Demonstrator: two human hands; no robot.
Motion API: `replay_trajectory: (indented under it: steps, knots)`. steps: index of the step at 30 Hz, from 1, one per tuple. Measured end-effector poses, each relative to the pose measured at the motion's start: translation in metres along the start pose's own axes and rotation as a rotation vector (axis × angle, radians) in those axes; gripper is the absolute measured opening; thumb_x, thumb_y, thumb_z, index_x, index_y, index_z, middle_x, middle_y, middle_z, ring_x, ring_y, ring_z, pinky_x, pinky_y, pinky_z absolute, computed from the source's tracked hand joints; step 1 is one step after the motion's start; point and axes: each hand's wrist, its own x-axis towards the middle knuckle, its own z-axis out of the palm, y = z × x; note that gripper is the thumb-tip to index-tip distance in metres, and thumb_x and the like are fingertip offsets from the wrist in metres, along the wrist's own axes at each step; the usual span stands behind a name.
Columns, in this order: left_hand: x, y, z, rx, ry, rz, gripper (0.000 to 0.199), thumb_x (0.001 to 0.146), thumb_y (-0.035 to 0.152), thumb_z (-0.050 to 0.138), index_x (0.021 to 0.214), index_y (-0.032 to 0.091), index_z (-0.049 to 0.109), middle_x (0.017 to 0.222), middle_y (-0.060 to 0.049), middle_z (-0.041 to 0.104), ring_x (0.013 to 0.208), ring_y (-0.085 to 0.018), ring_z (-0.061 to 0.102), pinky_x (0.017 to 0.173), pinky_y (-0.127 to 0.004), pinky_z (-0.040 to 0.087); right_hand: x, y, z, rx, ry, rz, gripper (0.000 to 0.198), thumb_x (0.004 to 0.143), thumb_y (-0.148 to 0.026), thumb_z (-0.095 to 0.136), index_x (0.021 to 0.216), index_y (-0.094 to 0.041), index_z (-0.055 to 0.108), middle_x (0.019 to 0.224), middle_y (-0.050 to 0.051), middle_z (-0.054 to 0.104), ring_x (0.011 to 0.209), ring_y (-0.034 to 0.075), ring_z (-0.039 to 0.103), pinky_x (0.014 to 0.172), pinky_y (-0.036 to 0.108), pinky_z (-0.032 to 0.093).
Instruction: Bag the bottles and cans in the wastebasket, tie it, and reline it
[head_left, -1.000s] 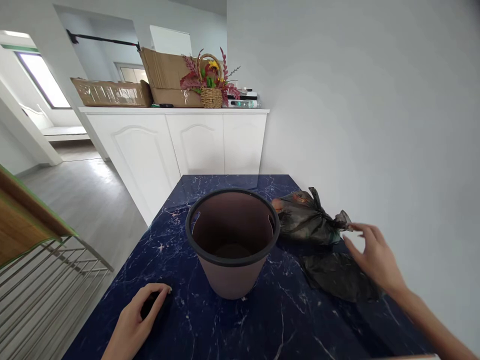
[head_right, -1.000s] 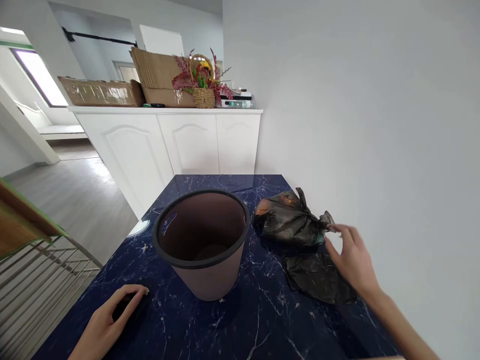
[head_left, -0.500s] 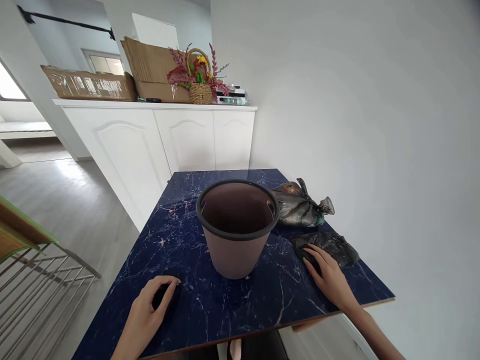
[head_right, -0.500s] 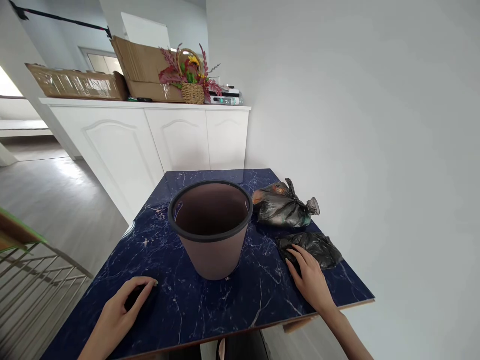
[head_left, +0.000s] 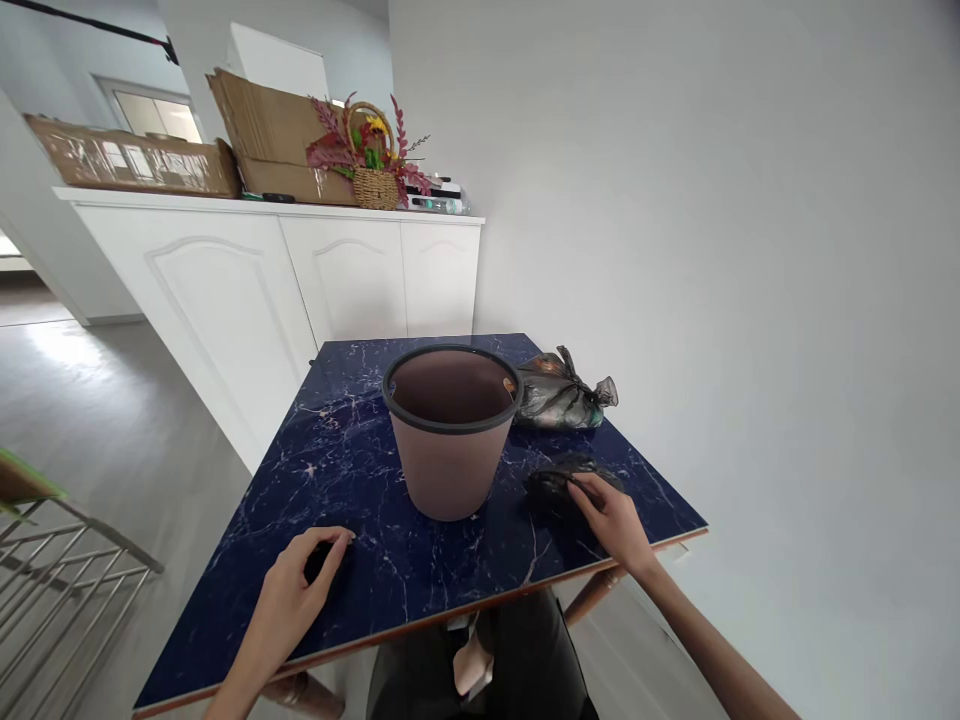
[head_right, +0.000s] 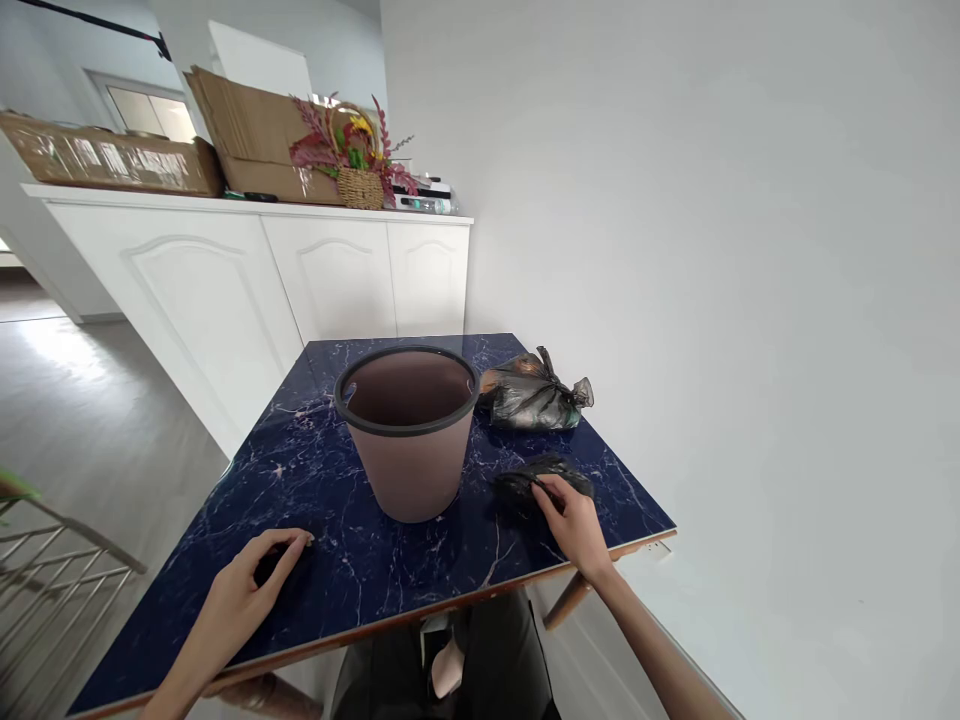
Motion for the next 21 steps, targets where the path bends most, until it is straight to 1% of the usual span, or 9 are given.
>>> replay_trajectory:
  steps: [3,5,9,11,13,15,17,19,21]
  knots:
    - [-0.005,0.012,0.002,-0.026,0.001,0.015,0.047,0.097,0.067,0.056,0.108,0.026,0.077,0.112,-0.006,0.081,0.099,-0.027,0.076,0.069,-0.028,0.058,-0.004,-0.034,-0.015,0.167,-0.078,0.017,0.042,0.105,-0.061,0.053,0.118,-0.025,0.072,0.113,0.008,0.081,0.101,0.027,0.077,0.091,0.038,0.059]
    - [-0.009,0.028,0.005,-0.061,-0.020,0.026,0.046,0.099,0.065,0.055,0.108,0.025,0.076,0.109,-0.006,0.081,0.094,-0.025,0.076,0.068,-0.028,0.057,-0.007,-0.057,-0.025,0.347,-0.138,0.071,0.040,0.106,-0.059,0.055,0.120,-0.026,0.071,0.114,0.007,0.081,0.099,0.025,0.077,0.089,0.036,0.060]
    - [-0.017,0.083,0.017,-0.186,-0.148,0.113,0.038,0.104,0.056,0.053,0.109,0.025,0.075,0.105,-0.006,0.080,0.098,-0.024,0.074,0.083,-0.030,0.057,-0.011,-0.095,-0.035,0.817,-0.205,0.255,0.034,0.094,-0.054,0.078,0.111,-0.026,0.075,0.111,0.005,0.080,0.102,0.026,0.075,0.085,0.034,0.059]
    - [-0.020,0.116,0.023,-0.250,-0.220,0.165,0.035,0.107,0.052,0.051,0.113,0.026,0.073,0.113,-0.007,0.078,0.103,-0.024,0.073,0.090,-0.031,0.056,-0.010,-0.108,-0.035,0.919,-0.213,0.300,0.033,0.089,-0.052,0.085,0.108,-0.026,0.077,0.108,0.004,0.081,0.103,0.026,0.074,0.086,0.033,0.059]
    - [-0.018,0.146,0.027,-0.298,-0.273,0.208,0.033,0.109,0.049,0.050,0.123,0.028,0.070,0.124,-0.008,0.075,0.110,-0.023,0.070,0.095,-0.033,0.055,-0.008,-0.115,-0.031,0.970,-0.211,0.326,0.032,0.086,-0.050,0.088,0.105,-0.027,0.078,0.106,0.003,0.081,0.104,0.026,0.075,0.089,0.033,0.059]
    - [-0.014,0.172,0.030,-0.333,-0.324,0.226,0.037,0.108,0.049,0.052,0.138,0.029,0.061,0.134,-0.010,0.072,0.118,-0.024,0.068,0.100,-0.035,0.055,-0.003,-0.117,-0.026,1.001,-0.195,0.348,0.031,0.084,-0.049,0.090,0.104,-0.028,0.078,0.106,0.002,0.082,0.106,0.026,0.075,0.092,0.034,0.059]
    - [-0.006,0.191,0.032,-0.343,-0.374,0.208,0.049,0.106,0.050,0.057,0.149,0.029,0.051,0.138,-0.012,0.069,0.123,-0.025,0.066,0.094,-0.034,0.057,0.002,-0.113,-0.019,1.027,-0.151,0.399,0.037,0.078,-0.050,0.093,0.105,-0.029,0.078,0.107,0.001,0.083,0.109,0.028,0.075,0.094,0.037,0.060]
    - [0.001,0.205,0.034,-0.323,-0.406,0.183,0.051,0.103,0.052,0.061,0.148,0.029,0.053,0.131,-0.012,0.071,0.118,-0.026,0.068,0.080,-0.031,0.059,0.008,-0.107,-0.012,1.044,-0.094,0.467,0.045,0.073,-0.053,0.095,0.108,-0.030,0.078,0.110,0.001,0.083,0.111,0.030,0.075,0.095,0.041,0.061]
    - [0.008,0.214,0.037,-0.291,-0.412,0.183,0.040,0.102,0.053,0.062,0.132,0.027,0.065,0.114,-0.009,0.075,0.104,-0.025,0.071,0.074,-0.030,0.057,0.015,-0.100,-0.006,1.058,-0.065,0.508,0.049,0.073,-0.054,0.094,0.113,-0.030,0.077,0.118,0.002,0.082,0.117,0.032,0.074,0.099,0.045,0.061]
